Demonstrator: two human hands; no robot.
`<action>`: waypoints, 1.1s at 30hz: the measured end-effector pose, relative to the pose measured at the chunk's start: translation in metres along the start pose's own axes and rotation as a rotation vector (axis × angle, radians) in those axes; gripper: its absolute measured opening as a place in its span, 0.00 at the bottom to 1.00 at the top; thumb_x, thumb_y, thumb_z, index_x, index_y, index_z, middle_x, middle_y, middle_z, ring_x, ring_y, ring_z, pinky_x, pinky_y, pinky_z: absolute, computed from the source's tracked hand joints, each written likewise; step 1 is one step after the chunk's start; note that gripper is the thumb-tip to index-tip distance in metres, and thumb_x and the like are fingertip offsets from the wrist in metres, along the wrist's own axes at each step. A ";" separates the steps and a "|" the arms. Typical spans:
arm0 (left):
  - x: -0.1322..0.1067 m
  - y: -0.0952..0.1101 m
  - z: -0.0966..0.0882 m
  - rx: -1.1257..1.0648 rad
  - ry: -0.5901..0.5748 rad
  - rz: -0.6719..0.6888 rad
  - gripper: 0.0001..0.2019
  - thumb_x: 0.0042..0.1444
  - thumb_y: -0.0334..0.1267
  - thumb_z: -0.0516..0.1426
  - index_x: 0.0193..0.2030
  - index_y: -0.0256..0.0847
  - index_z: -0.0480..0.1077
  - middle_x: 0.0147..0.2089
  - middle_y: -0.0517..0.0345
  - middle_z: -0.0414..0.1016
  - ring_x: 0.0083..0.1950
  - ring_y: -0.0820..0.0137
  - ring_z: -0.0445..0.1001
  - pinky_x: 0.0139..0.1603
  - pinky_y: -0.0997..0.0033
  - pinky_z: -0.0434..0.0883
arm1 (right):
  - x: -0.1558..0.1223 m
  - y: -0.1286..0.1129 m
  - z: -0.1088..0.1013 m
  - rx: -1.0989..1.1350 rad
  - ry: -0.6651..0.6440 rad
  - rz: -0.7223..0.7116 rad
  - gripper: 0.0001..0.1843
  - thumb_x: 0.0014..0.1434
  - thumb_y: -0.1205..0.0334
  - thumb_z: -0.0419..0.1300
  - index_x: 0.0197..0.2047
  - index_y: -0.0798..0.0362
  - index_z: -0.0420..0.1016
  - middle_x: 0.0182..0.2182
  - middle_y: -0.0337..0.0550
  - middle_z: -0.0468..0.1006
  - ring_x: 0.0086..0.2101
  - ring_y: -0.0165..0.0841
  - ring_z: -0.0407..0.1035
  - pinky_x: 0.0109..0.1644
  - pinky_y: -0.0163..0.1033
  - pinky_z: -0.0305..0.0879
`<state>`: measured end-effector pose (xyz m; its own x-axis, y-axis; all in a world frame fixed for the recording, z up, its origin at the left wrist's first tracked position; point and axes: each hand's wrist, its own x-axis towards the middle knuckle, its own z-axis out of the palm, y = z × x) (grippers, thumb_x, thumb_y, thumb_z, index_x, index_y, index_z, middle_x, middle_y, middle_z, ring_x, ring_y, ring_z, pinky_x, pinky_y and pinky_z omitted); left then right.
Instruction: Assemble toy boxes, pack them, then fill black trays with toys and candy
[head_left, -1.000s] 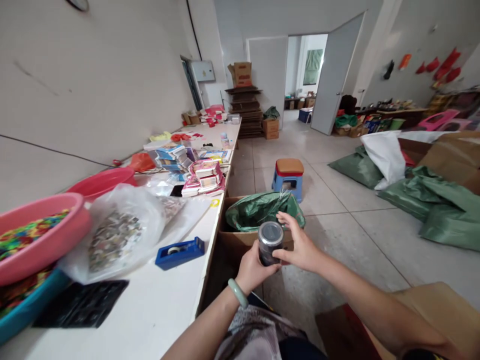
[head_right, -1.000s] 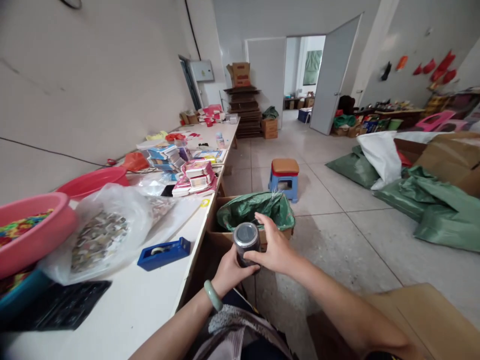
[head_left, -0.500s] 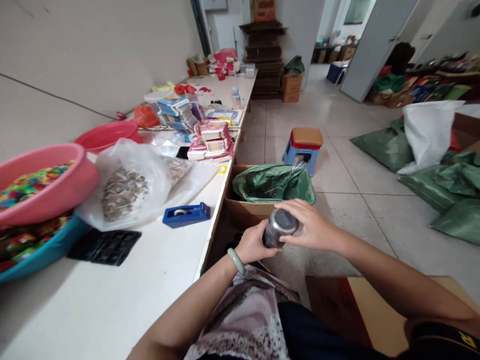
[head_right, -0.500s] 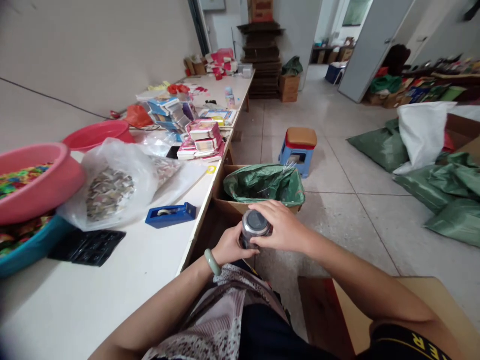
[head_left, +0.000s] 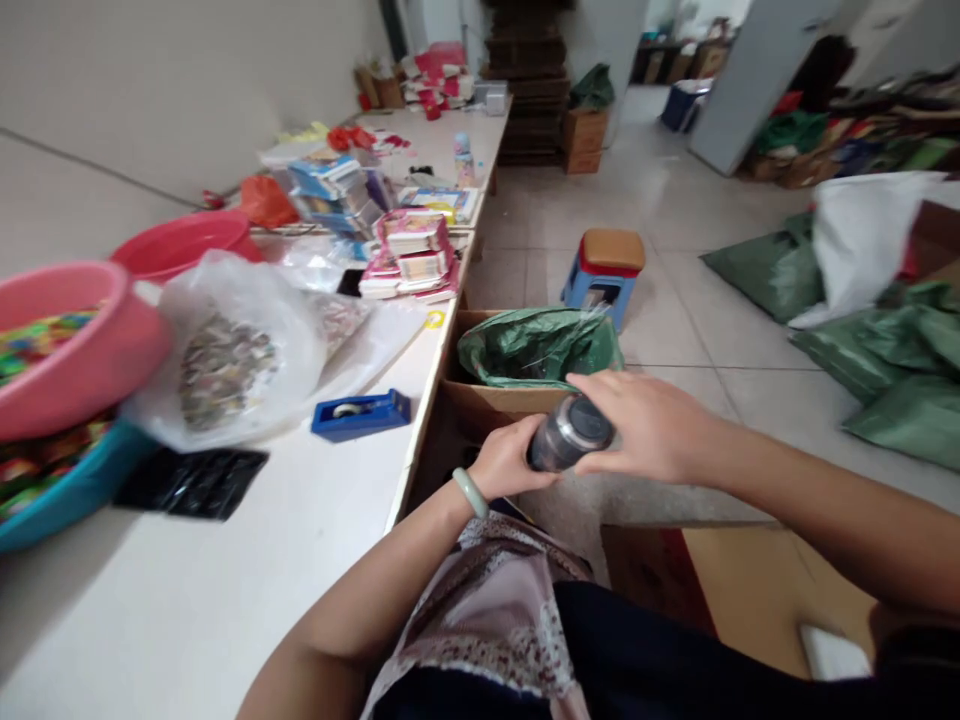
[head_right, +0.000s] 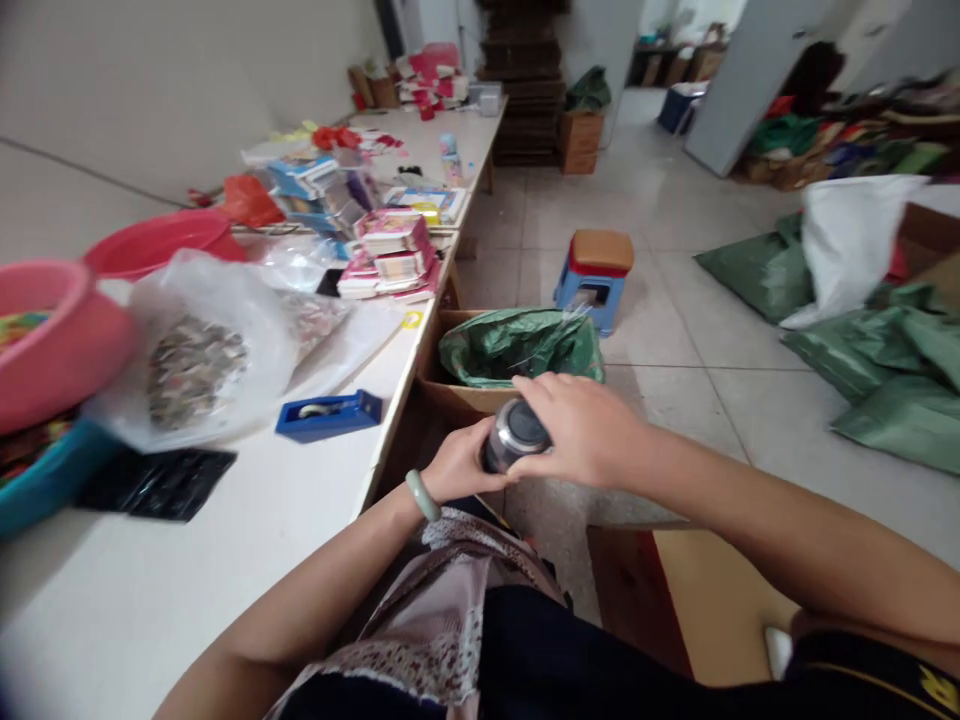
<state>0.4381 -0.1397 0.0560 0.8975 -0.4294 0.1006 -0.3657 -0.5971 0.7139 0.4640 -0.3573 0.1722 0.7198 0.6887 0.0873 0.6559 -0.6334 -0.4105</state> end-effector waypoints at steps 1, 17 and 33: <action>0.000 0.000 0.001 0.019 0.017 -0.005 0.35 0.41 0.46 0.67 0.58 0.40 0.65 0.53 0.49 0.76 0.52 0.56 0.76 0.54 0.60 0.71 | 0.000 -0.004 0.001 -0.048 0.001 0.040 0.37 0.47 0.45 0.69 0.56 0.55 0.70 0.45 0.55 0.76 0.45 0.52 0.70 0.50 0.56 0.66; 0.022 -0.016 0.001 0.045 -0.216 0.145 0.20 0.44 0.46 0.66 0.43 0.38 0.71 0.41 0.53 0.80 0.41 0.61 0.79 0.43 0.62 0.75 | 0.002 0.011 -0.036 -0.268 -0.244 -0.480 0.29 0.56 0.64 0.64 0.60 0.49 0.63 0.53 0.47 0.71 0.51 0.40 0.62 0.51 0.45 0.62; 0.006 -0.042 0.026 0.052 -0.080 0.015 0.18 0.48 0.49 0.64 0.40 0.38 0.72 0.37 0.53 0.80 0.38 0.60 0.79 0.40 0.63 0.76 | 0.000 -0.007 -0.022 -0.256 -0.070 -0.335 0.24 0.57 0.64 0.62 0.57 0.54 0.65 0.52 0.51 0.70 0.46 0.40 0.67 0.49 0.46 0.67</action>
<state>0.4522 -0.1348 0.0089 0.8702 -0.4897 0.0539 -0.3929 -0.6237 0.6757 0.4642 -0.3608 0.1955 0.4460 0.8880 0.1117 0.8925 -0.4319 -0.1303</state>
